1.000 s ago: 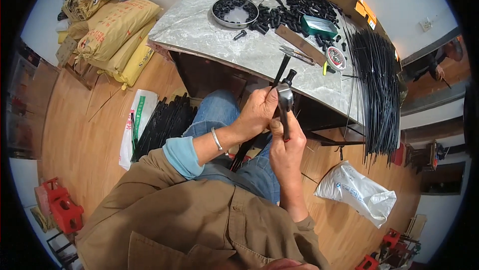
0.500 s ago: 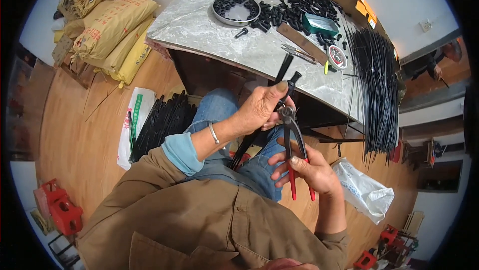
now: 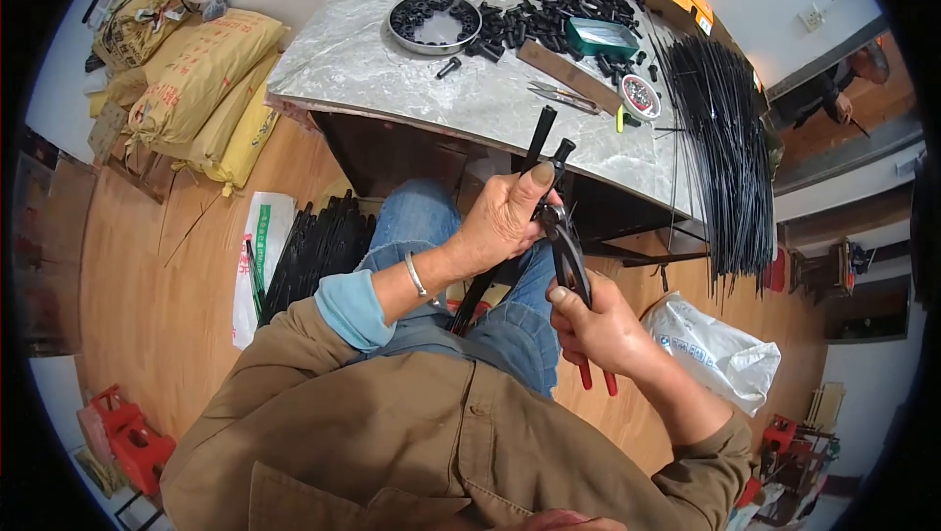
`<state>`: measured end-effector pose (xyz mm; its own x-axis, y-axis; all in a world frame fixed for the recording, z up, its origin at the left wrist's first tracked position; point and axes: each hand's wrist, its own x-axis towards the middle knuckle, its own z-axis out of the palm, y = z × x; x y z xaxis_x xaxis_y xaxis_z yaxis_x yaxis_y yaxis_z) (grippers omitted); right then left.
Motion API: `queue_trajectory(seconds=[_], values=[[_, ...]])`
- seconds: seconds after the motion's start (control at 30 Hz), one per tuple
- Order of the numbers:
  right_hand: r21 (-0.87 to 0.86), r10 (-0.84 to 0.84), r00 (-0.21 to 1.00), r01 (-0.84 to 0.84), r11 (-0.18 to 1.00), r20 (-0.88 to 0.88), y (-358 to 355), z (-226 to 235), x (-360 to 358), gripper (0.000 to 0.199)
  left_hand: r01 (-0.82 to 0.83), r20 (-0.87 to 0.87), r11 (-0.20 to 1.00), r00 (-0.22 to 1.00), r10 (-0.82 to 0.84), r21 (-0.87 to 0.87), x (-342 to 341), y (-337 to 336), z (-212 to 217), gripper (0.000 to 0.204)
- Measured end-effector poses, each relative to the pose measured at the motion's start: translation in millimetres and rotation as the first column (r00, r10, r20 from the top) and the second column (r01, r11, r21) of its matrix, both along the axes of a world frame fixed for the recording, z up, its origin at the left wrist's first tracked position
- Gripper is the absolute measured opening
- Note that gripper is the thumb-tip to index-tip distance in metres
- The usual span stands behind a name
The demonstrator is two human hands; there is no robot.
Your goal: The recorder is assembling wire bundles or cable harnesses at a workstation using pliers.
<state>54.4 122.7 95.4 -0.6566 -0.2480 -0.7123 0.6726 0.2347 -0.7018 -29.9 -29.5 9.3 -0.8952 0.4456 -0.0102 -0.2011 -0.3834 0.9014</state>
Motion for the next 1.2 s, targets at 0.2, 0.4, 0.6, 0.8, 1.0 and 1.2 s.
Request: queue_trajectory(seconds=[0.2, 0.4, 0.6, 0.8, 1.0, 1.2], values=[[-0.083, 0.053, 0.977, -0.072, 0.994, -0.208, 11, -10, -3, 0.032, 0.080, 0.080, 0.993, 0.993, -0.088, 0.091, -8, -7, -2, 0.062], [0.066, 0.158, 0.985, -0.154, 0.986, -0.064, 19, 30, -12, 0.031, 0.135, 0.060, 0.984, 0.988, -0.143, 0.121, -7, -3, -8, 0.063], [0.048, 0.156, 0.987, -0.158, 0.986, 0.039, 23, 33, -16, 0.023, 0.141, 0.041, 0.986, 0.989, -0.145, 0.091, -7, 0, -9, 0.062], [0.065, 0.070, 0.993, -0.077, 0.995, 0.096, 10, 25, -12, 0.017, 0.117, 0.043, 0.993, 0.992, -0.118, 0.036, -5, 2, -3, 0.063], [0.286, 0.189, 0.968, -0.137, 0.948, -0.164, 11, 1, -18, 0.018, 0.094, 0.018, 0.995, 0.995, -0.094, 0.044, -9, 4, -3, 0.064], [0.894, 0.692, 0.591, 0.125, 0.430, -0.415, 52, -66, -113, 0.040, -0.414, -0.225, 0.885, 0.902, 0.368, -0.212, -50, 32, -58, 0.045]])
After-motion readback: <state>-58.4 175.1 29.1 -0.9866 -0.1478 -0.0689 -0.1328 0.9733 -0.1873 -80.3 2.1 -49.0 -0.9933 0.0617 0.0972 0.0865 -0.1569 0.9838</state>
